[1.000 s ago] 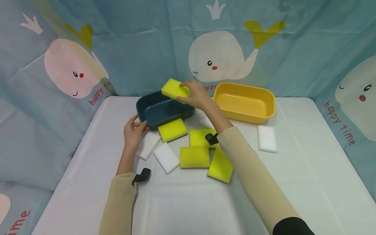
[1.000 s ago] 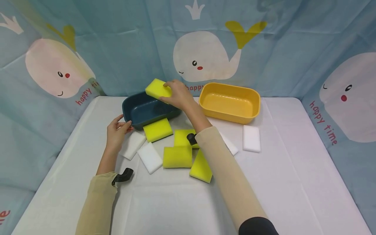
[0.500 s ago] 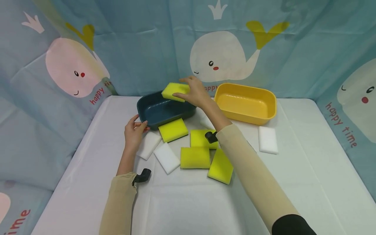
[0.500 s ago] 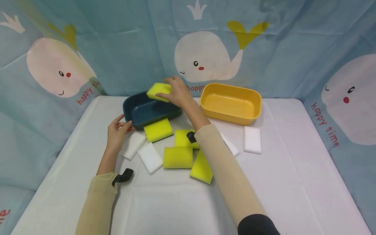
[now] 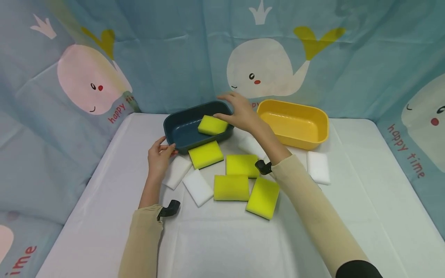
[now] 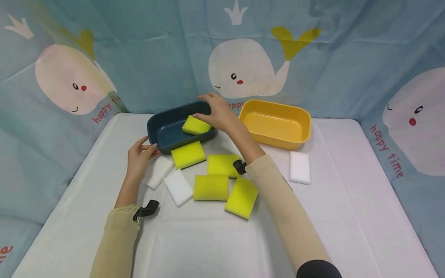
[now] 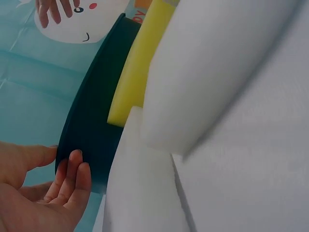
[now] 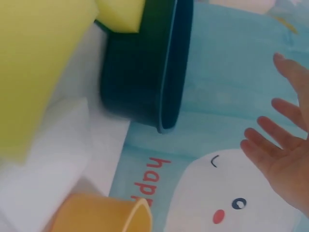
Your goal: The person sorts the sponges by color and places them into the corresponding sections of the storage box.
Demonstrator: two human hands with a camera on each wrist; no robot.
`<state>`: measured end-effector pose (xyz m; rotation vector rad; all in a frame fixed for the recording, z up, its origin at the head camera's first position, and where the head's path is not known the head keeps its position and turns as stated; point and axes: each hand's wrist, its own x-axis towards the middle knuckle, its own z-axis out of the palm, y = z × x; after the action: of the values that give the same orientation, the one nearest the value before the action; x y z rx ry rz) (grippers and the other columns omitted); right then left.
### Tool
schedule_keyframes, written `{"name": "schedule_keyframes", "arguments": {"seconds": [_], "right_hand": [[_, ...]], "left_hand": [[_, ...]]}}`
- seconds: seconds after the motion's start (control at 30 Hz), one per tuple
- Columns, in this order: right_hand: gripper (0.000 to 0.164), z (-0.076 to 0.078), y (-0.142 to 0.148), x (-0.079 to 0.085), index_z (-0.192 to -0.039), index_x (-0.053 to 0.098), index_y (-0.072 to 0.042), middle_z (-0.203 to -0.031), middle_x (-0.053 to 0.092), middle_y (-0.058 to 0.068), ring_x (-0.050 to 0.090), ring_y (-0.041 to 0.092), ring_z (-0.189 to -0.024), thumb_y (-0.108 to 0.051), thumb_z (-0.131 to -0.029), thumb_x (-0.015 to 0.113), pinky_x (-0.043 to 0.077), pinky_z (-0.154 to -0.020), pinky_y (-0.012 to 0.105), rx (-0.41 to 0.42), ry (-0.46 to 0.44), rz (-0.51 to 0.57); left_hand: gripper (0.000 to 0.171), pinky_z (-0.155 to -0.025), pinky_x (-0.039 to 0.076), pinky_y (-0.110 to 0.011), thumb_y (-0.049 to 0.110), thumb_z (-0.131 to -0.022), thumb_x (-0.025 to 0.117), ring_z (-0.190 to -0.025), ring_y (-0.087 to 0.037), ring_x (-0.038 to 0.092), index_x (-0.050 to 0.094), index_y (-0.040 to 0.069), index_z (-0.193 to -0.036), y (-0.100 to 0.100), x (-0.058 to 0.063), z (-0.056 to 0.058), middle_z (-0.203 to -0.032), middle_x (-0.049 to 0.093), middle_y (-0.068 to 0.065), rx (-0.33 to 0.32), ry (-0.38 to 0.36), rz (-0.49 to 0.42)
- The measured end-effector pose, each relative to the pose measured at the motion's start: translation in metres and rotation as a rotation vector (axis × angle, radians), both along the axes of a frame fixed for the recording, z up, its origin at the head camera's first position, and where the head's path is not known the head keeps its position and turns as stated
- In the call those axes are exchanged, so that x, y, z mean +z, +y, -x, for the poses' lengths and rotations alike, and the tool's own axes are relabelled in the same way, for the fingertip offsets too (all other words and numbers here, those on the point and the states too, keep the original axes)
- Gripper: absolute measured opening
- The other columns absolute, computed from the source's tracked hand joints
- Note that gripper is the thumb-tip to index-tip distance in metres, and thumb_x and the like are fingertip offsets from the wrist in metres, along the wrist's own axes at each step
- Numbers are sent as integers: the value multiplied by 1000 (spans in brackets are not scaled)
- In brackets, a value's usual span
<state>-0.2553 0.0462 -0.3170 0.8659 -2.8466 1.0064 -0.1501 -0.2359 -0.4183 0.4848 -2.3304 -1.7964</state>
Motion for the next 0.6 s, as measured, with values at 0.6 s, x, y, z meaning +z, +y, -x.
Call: {"name": "schedule_keyframes", "arguments": {"seconds": [0.6], "right_hand": [[59, -43, 28, 9, -150, 57, -7, -152, 54, 16, 49, 35, -141, -31, -100, 77, 39, -122, 53, 8, 48, -8]], "left_hand": [[59, -84, 57, -10, 8, -107, 62, -77, 2, 67, 40, 1, -161, 9, -1, -4, -101, 58, -4, 62, 19, -127]]}}
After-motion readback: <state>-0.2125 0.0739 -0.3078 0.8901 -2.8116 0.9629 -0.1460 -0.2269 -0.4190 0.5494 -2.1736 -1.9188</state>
